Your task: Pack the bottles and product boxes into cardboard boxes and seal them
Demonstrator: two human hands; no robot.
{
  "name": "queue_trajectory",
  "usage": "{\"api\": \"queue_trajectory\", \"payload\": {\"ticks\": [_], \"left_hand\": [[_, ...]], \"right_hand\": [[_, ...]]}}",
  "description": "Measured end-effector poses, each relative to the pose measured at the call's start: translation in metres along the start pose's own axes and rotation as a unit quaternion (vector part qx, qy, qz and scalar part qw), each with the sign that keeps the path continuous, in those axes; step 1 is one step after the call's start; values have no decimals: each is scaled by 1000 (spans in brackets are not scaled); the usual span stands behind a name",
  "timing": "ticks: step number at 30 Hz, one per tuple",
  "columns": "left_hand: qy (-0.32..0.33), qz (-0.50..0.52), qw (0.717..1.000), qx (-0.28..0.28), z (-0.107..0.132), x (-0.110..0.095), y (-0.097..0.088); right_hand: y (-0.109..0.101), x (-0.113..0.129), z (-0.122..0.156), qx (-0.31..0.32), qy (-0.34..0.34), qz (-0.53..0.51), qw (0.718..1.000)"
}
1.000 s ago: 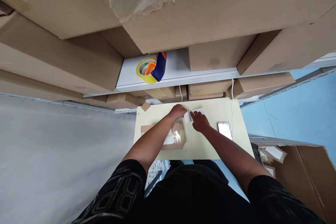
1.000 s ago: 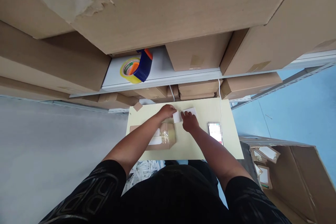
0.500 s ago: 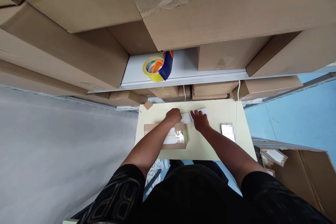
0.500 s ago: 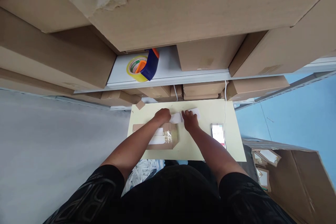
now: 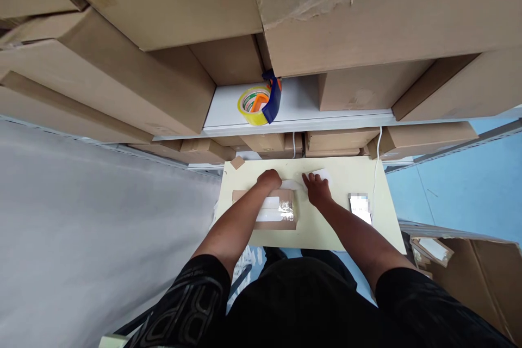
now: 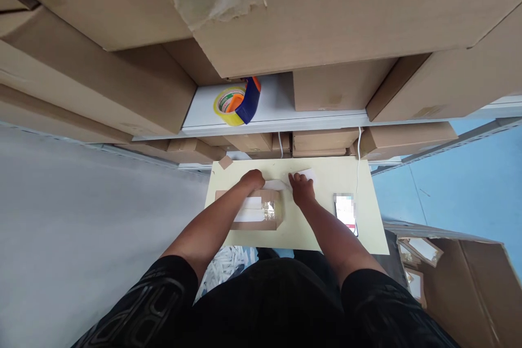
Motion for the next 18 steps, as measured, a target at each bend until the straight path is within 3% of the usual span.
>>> {"api": "queue_trajectory", "payload": {"ticks": [5, 8, 11, 14, 18], "left_hand": [[64, 97, 990, -76, 31, 18, -37], [91, 262, 954, -110, 60, 32, -56], [99, 408, 900, -120, 91, 45, -67], [98, 502, 854, -99, 122, 50, -66], [136, 581, 801, -44, 161, 46, -64]], "right_hand": [[-3, 0, 2, -11, -13, -10, 1000], [-20, -7, 12, -31, 6, -64, 997], [-70, -13, 37, -148, 36, -135, 979], [-131, 9, 71, -273, -5, -159, 949], [-179, 62, 91, -285, -81, -233, 926]]}}
Point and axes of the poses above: each hand's wrist, its own z-axis away from the middle knuckle, its own y-axis out of the palm, x = y × z, the point moved 10 cm from there along -z, towards the middle knuckle, and after that the axes turned 4 degrees about z, right-handed, at the moved point
